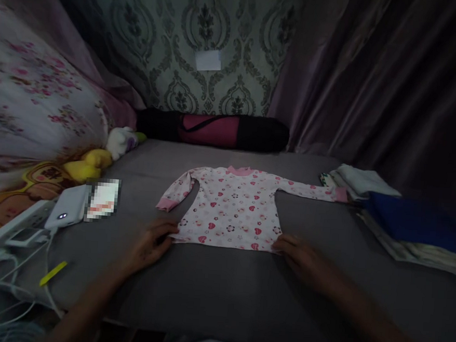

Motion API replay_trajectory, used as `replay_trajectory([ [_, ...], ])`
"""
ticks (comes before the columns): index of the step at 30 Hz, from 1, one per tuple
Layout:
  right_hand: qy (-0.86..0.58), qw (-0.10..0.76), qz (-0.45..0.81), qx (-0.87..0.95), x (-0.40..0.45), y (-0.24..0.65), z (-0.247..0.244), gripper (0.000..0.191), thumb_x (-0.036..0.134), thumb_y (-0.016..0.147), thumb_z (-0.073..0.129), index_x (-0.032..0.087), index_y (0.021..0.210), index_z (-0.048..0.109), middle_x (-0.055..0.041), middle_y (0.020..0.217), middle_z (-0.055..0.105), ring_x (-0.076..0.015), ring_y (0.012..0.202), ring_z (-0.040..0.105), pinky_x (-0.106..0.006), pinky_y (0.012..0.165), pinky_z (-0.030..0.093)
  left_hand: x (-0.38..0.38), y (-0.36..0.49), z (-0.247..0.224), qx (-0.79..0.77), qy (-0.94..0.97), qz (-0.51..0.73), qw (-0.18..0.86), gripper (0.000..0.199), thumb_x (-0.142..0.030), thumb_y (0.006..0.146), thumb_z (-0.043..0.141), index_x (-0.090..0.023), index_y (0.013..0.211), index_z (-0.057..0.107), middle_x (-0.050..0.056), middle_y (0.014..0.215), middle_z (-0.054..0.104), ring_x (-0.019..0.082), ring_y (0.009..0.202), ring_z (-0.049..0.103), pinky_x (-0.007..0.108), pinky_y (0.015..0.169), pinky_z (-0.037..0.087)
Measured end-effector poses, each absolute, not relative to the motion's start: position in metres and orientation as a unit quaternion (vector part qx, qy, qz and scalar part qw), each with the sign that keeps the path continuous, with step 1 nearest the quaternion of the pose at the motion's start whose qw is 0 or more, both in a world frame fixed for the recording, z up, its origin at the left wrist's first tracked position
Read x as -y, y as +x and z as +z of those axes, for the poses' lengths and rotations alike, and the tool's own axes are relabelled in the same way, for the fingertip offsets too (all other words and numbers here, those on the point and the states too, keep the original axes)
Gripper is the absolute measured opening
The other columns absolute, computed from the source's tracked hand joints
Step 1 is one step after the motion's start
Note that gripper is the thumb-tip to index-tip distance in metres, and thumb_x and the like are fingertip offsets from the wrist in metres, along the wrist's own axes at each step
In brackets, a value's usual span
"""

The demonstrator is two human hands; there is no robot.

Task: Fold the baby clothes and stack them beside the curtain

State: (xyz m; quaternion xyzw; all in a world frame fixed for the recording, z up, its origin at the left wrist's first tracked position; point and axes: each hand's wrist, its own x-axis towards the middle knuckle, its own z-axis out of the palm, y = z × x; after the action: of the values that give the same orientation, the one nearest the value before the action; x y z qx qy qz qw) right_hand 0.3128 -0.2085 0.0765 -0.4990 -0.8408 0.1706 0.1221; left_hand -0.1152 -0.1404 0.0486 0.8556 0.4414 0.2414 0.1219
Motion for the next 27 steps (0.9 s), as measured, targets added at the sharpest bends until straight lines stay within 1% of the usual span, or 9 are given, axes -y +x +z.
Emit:
replay_trajectory([
  [4,-0.493,0.113,0.254,0.825,0.206,0.324,0.098,0.022,0.021,0.09,0.046,0.022,0.098,0.066,-0.0043,0.099,0.066,-0.0161,0.089,0.061,-0.028,0.082,0.046,0.134,-0.125,0.063,-0.462,0.848,0.18,0.187,0.026,-0.039,0.085,0.053,-0.023,0.096,0.07,0.006,0.11,0.068,0.023,0.102,0.063,0.033,0.089,0.05],
  [8,-0.529,0.12,0.288,0.789,0.173,0.324,0.096,0.028,0.03,0.093,0.042,0.02,0.094,0.067,-0.0024,0.084,0.069,-0.0148,0.075,0.062,-0.026,0.073,0.048,0.107,-0.102,0.084,-0.485,0.843,0.146,0.181,0.036,-0.048,0.09,0.044,-0.022,0.086,0.069,0.005,0.088,0.07,0.022,0.086,0.065,0.031,0.08,0.051],
  [10,-0.564,0.18,0.226,0.774,0.146,0.308,0.083,0.032,0.03,0.094,0.037,0.017,0.1,0.066,-0.0066,0.093,0.069,-0.0174,0.086,0.063,-0.028,0.081,0.048,0.091,-0.07,0.087,-0.461,0.863,0.147,0.143,0.04,-0.045,0.093,0.036,-0.02,0.089,0.068,0.006,0.086,0.07,0.021,0.086,0.064,0.033,0.084,0.05],
  [11,-0.577,0.209,0.188,0.767,0.132,0.297,0.074,0.035,0.027,0.094,0.035,0.014,0.108,0.064,-0.0104,0.105,0.068,-0.0191,0.099,0.062,-0.03,0.089,0.046,0.083,-0.052,0.085,-0.441,0.874,0.149,0.135,0.04,-0.041,0.095,0.032,-0.02,0.097,0.067,0.007,0.093,0.07,0.02,0.093,0.063,0.034,0.089,0.048],
  [13,-0.603,0.211,0.128,0.759,0.109,0.272,0.056,0.045,0.028,0.094,0.032,0.007,0.129,0.053,-0.018,0.134,0.053,-0.023,0.126,0.047,-0.035,0.105,0.036,0.067,-0.017,0.073,-0.39,0.898,0.158,0.126,0.042,-0.038,0.096,0.03,-0.018,0.115,0.061,0.009,0.121,0.064,0.021,0.115,0.056,0.037,0.101,0.042],
  [15,-0.614,0.166,0.09,0.766,0.092,0.251,0.042,0.054,0.035,0.096,0.031,0.005,0.14,0.042,-0.0181,0.15,0.035,-0.0254,0.14,0.028,-0.04,0.114,0.023,0.052,0.008,0.056,-0.401,0.9,0.14,0.095,0.048,-0.039,0.097,0.028,-0.016,0.132,0.051,0.012,0.143,0.048,0.024,0.134,0.04,0.042,0.111,0.031],
  [18,-0.655,0.101,0.053,0.747,0.081,0.245,0.029,0.062,0.043,0.097,0.028,0.004,0.144,0.035,-0.0175,0.154,0.025,-0.0278,0.143,0.019,-0.044,0.116,0.013,0.034,0.016,0.033,-0.45,0.887,0.081,0.062,0.06,-0.049,0.096,0.028,-0.012,0.142,0.04,0.016,0.151,0.034,0.029,0.141,0.027,0.048,0.114,0.023],
  [23,-0.702,0.083,-0.003,0.708,0.081,0.275,0.025,0.067,0.048,0.097,0.022,0.002,0.144,0.034,-0.0195,0.153,0.027,-0.0288,0.142,0.021,-0.045,0.115,0.016,0.024,-0.01,0.021,-0.484,0.872,0.075,0.004,0.071,-0.06,0.094,0.024,-0.013,0.145,0.035,0.017,0.152,0.03,0.029,0.143,0.024,0.048,0.115,0.016],
  [27,-0.7,0.081,-0.007,0.71,0.082,0.284,0.024,0.066,0.047,0.097,0.021,0.002,0.144,0.034,-0.0187,0.153,0.028,-0.0279,0.142,0.023,-0.043,0.114,0.018,0.022,-0.016,0.02,-0.52,0.853,0.052,0.014,0.074,-0.064,0.092,0.022,-0.016,0.147,0.032,0.015,0.154,0.027,0.028,0.144,0.02,0.047,0.116,0.015],
])
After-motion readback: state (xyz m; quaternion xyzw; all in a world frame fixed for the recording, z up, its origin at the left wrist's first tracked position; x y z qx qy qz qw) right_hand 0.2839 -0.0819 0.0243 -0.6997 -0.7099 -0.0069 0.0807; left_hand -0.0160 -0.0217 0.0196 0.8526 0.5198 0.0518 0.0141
